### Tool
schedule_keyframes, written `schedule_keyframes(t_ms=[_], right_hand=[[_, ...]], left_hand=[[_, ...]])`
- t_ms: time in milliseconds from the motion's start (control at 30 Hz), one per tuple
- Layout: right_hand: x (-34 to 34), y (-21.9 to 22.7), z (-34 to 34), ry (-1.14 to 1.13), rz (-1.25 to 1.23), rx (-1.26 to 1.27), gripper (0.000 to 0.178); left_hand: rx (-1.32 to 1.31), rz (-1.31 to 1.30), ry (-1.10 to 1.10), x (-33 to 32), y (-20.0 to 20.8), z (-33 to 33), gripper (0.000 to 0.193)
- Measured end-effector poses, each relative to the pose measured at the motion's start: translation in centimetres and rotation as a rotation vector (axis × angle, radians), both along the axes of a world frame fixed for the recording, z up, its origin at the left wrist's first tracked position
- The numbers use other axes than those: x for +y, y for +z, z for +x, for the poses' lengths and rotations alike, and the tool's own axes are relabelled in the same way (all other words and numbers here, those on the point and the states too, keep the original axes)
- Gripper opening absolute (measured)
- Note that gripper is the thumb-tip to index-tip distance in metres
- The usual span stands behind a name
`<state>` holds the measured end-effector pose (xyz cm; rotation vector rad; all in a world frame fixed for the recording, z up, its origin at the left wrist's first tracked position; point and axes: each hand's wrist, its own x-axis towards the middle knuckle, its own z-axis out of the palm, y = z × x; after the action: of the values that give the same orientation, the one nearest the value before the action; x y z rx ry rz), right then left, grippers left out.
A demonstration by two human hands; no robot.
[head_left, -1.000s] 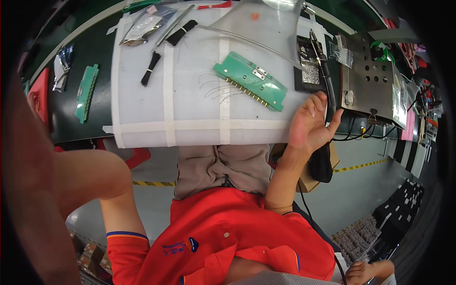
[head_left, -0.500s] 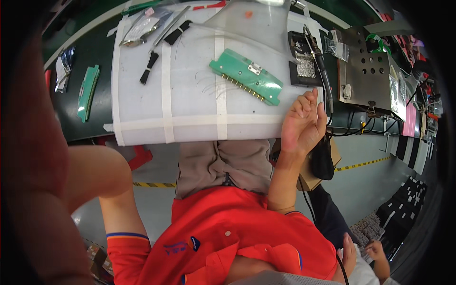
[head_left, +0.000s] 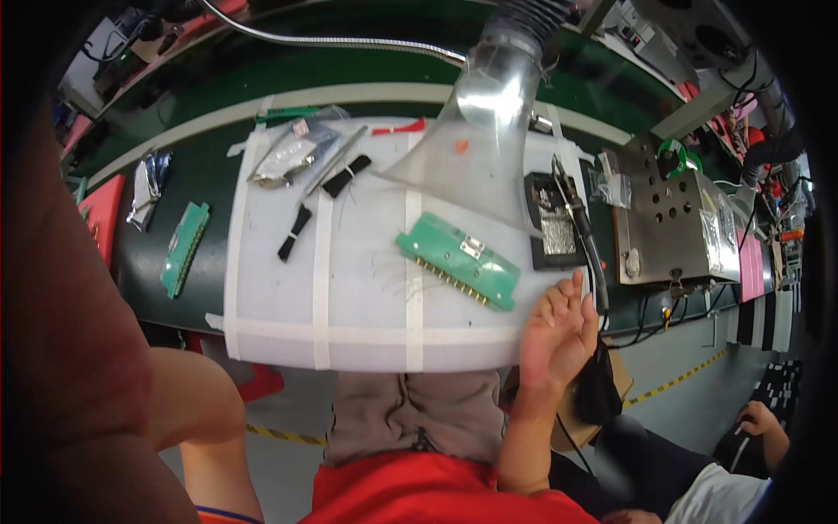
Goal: Soldering electronic components onto a printed circuit board at a factory workstation.
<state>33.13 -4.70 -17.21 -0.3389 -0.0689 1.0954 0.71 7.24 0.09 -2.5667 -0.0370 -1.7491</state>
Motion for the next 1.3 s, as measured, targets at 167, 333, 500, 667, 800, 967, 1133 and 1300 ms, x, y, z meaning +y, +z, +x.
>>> schedule_keyframes(t_ms=[167, 333, 500, 667, 800, 967, 1133, 1300], right_hand=[[-0.8, 0.1, -0.5, 0.029, 0.031, -0.033, 0.036], [-1.8, -0.2, -0.1, -0.045, -0.048, -0.035, 0.040], [-1.1, 0.3, 0.1, -0.004, -0.001, 0.059, 0.040], [0.6, 0.5, 0.5, 0.048, 0.126, 0.093, 0.042], [0.8, 0.2, 0.7, 0.050, 0.138, 0.119, 0.046], [0.3, -0.1, 0.7, 0.048, 0.143, 0.090, 0.049], [0.1, -0.2, 0.7, 0.038, 0.139, 0.075, 0.050], [0.4, -1.0, 2.8, -0.065, 0.102, 0.035, 0.050]], left_hand=[[0.032, 0.156, 0.089, -1.9, 0.7, 0.0, 0.047], [0.053, 0.237, 0.102, -0.3, 0.2, 2.0, 0.048], [0.165, -0.031, 0.064, -1.5, 0.9, 5.9, 0.050], [0.216, -0.246, 0.056, -2.1, -0.5, 6.7, 0.051], [0.254, -0.364, 0.035, -2.9, -1.5, 6.5, 0.053], [0.302, -0.428, 0.021, -1.0, -2.5, 0.4, 0.054], [0.347, -0.448, 0.027, -0.6, -2.3, 0.0, 0.056], [0.403, -0.460, -0.023, -3.8, -1.8, 7.1, 0.058]])
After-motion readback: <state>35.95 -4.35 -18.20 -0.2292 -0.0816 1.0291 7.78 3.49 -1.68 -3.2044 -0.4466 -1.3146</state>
